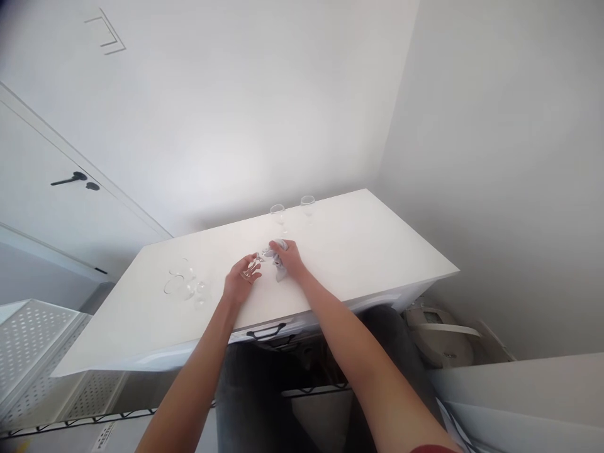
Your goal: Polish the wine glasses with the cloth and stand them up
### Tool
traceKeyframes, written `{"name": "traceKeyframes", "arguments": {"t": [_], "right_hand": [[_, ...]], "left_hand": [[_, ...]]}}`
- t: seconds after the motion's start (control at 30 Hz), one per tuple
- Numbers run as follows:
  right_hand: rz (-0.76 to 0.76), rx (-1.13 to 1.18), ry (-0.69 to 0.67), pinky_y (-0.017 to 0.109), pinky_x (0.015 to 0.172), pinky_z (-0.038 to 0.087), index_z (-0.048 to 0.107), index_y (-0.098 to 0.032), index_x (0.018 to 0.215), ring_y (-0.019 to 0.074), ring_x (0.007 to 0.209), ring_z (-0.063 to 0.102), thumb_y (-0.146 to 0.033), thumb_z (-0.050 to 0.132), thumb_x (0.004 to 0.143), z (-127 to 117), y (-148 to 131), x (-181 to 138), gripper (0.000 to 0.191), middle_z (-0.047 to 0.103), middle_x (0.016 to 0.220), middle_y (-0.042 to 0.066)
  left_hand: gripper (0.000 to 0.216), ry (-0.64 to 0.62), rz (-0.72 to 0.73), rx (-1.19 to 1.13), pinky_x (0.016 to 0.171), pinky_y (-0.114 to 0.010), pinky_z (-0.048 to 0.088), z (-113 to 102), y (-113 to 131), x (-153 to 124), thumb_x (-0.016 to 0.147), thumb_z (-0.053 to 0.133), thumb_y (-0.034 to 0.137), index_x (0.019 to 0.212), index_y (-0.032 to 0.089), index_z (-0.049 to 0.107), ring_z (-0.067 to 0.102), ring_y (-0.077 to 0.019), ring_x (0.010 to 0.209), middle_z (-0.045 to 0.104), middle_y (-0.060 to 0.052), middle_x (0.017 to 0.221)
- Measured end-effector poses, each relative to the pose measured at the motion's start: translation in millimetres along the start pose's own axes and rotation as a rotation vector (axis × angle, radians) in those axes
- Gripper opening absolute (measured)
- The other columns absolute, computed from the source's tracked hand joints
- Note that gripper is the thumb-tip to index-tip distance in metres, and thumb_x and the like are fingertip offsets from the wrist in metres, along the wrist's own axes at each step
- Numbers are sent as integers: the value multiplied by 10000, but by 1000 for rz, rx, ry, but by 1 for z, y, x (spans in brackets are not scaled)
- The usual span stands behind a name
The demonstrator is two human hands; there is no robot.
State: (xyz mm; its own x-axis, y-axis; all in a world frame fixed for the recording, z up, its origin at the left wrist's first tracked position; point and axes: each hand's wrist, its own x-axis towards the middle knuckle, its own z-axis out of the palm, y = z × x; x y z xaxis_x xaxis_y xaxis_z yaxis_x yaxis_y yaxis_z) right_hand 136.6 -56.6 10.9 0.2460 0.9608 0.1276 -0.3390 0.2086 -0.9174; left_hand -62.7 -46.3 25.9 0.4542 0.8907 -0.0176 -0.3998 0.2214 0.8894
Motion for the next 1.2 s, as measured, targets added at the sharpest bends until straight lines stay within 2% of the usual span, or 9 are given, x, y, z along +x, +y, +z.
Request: {"name": "traceKeyframes", "arguments": {"t": [0.1, 0.27, 0.43, 0.5, 0.63, 0.8, 1.0, 1.13, 1.2], "right_hand": [[-56, -55, 16, 249, 478, 341, 567, -197, 656, 84, 487, 408, -719, 780, 794, -1, -1, -1, 581, 502, 555, -39], [-116, -30, 75, 262, 564, 419, 573, -217, 761, 122, 577, 517, -812, 622, 867, 1, -7, -4, 607, 572, 637, -17], [-111, 45, 206, 262, 719, 514, 650, -245, 982, 160, 817, 614, -745, 638, 893, 6, -11, -6, 507, 671, 838, 15], [-57, 127, 119, 275, 762, 536, 659, -249, 1004, 180, 887, 637, -687, 662, 886, 9, -12, -8, 454, 695, 882, 29], [192, 373, -255, 361, 750, 576, 690, -222, 956, 258, 911, 694, -702, 562, 897, 14, -13, -10, 500, 732, 864, 95], [228, 408, -90, 379, 771, 586, 687, -224, 999, 240, 886, 691, -633, 606, 914, 12, -4, 1, 425, 734, 899, 79], [-176, -142, 100, 345, 816, 536, 668, -206, 776, 190, 865, 574, -566, 688, 894, 11, 6, 6, 380, 593, 925, 51], [-523, -497, 193, 383, 876, 519, 715, -215, 1007, 223, 922, 562, -376, 540, 1015, 10, 4, -7, 238, 595, 995, 87], [-722, -729, 93, 425, 979, 503, 717, -205, 1052, 257, 1064, 590, -279, 506, 1019, 11, 4, -12, 226, 657, 1118, 134]], "left_hand": [[389, -31, 8, 182, 629, -238, 552, 5, -7, 1, 751, 905, 307, 1086, 223, 727, 572, -76, 682, 710, -46, 1179], [314, -90, 40, 531, 699, -286, 527, 9, -18, 0, 806, 867, 426, 869, 161, 711, 639, -153, 741, 688, -39, 802], [442, 18, 104, 495, 647, -278, 468, 8, -20, 0, 921, 733, 545, 715, 184, 582, 599, -152, 692, 546, 5, 663], [455, -28, 96, 486, 616, -273, 445, 8, -20, 0, 910, 747, 540, 694, 184, 564, 575, -145, 661, 524, 8, 648], [480, -64, 49, 429, 535, -267, 357, 6, -18, -1, 905, 743, 510, 617, 176, 552, 497, -131, 577, 444, 12, 579], [442, 11, -22, 411, 515, -257, 290, 0, -17, 0, 917, 728, 460, 616, 164, 599, 443, -111, 539, 386, 20, 562], [404, 133, 167, 439, 544, -255, 346, -2, -22, 5, 936, 696, 485, 679, 177, 647, 515, -132, 590, 443, 9, 578], [395, 273, 251, 545, 582, -257, 394, 0, -23, 6, 951, 669, 491, 698, 189, 635, 526, -134, 606, 498, 7, 598], [398, 256, 257, 716, 590, -265, 403, 2, -24, 5, 945, 657, 469, 664, 191, 610, 512, -137, 590, 517, 7, 577]]}}
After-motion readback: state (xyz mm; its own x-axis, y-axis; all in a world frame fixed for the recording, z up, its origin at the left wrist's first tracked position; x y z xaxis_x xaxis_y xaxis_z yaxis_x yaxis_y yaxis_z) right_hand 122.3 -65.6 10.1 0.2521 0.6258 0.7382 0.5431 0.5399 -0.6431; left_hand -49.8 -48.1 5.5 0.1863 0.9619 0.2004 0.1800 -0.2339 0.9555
